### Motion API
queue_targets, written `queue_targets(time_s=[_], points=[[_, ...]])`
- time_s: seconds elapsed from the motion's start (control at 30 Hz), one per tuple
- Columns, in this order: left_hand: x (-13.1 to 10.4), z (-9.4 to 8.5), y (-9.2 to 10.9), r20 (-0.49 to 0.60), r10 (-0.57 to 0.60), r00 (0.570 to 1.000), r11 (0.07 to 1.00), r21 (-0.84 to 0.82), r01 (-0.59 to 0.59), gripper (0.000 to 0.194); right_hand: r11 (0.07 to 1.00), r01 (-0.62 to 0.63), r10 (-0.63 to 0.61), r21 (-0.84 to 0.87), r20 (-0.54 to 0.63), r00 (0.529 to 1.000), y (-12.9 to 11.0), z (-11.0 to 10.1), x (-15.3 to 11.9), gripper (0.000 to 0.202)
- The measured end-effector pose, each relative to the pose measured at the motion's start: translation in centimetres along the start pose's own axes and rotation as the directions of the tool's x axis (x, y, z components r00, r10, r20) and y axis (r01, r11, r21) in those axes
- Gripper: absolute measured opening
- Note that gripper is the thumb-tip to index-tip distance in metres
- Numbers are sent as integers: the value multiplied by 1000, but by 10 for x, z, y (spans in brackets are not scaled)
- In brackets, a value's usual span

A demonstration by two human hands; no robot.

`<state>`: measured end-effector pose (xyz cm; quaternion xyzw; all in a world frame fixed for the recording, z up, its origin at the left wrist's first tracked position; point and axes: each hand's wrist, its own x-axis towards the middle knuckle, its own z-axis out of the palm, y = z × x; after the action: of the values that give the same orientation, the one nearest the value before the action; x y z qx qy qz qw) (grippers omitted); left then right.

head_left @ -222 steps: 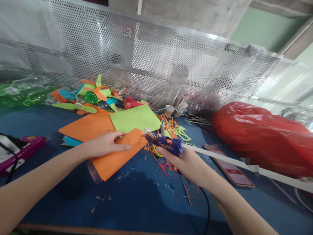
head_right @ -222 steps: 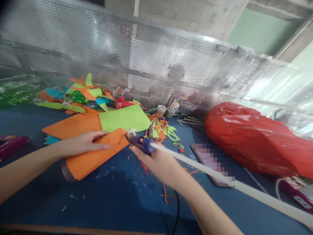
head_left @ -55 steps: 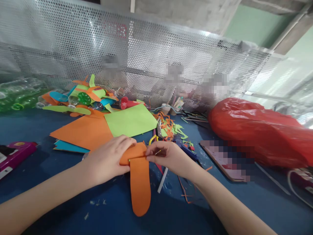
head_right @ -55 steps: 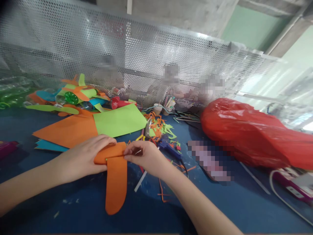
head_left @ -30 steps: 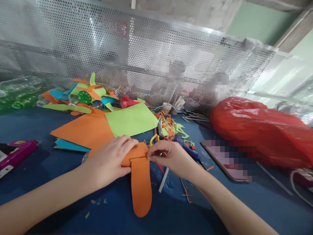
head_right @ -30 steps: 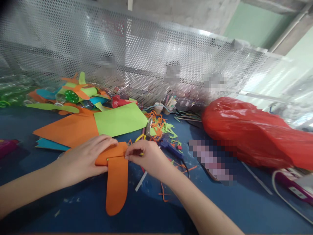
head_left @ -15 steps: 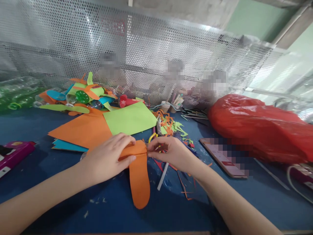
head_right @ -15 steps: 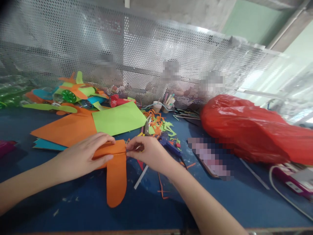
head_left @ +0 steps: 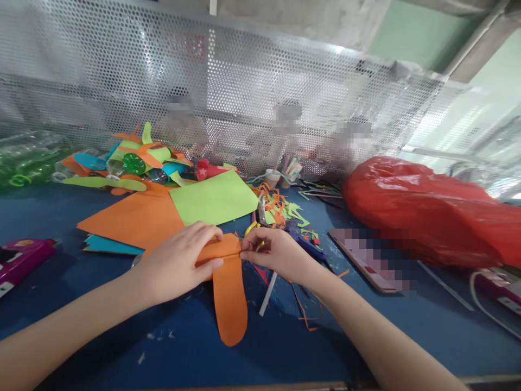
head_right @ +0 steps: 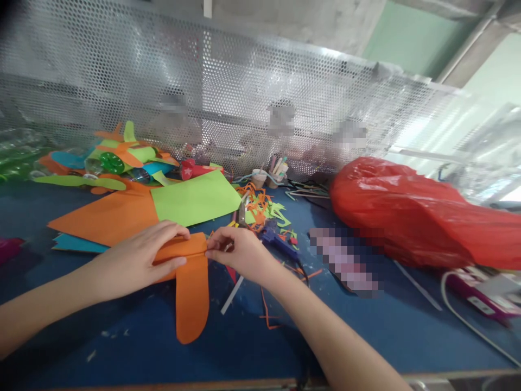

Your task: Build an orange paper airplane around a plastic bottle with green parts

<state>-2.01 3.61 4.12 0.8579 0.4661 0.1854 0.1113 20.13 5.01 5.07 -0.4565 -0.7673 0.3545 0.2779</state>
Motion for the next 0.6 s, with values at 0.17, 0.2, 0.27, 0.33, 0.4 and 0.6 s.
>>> queue_targets(time_s=[0.17,0.2,0.27,0.33,0.4,0.6], points=[[-2,-7,5,30,-43,999,997,-58,44,37,1000,14,-15,18,56,998,3,-5,0,9],[-3,-10,6,40,-52,998,996,-75,55,43,999,10,-13,42,80,997,5,-8,0,12],[-6,-17,5,65,-63,996,994,-87,69,57,997,3,-11,75,111,994,8,-13,2,18],[-8,-24,0,94,-78,992,995,-60,84,70,999,16,-19,44,71,997,11,-19,4,24],[-11,-29,-11,135,-116,984,993,-16,119,82,996,45,-46,-76,-14,999,15,-23,6,24],[-19,-28,-40,236,-154,959,988,7,157,87,936,120,-106,-330,60,993,19,-25,6,21]])
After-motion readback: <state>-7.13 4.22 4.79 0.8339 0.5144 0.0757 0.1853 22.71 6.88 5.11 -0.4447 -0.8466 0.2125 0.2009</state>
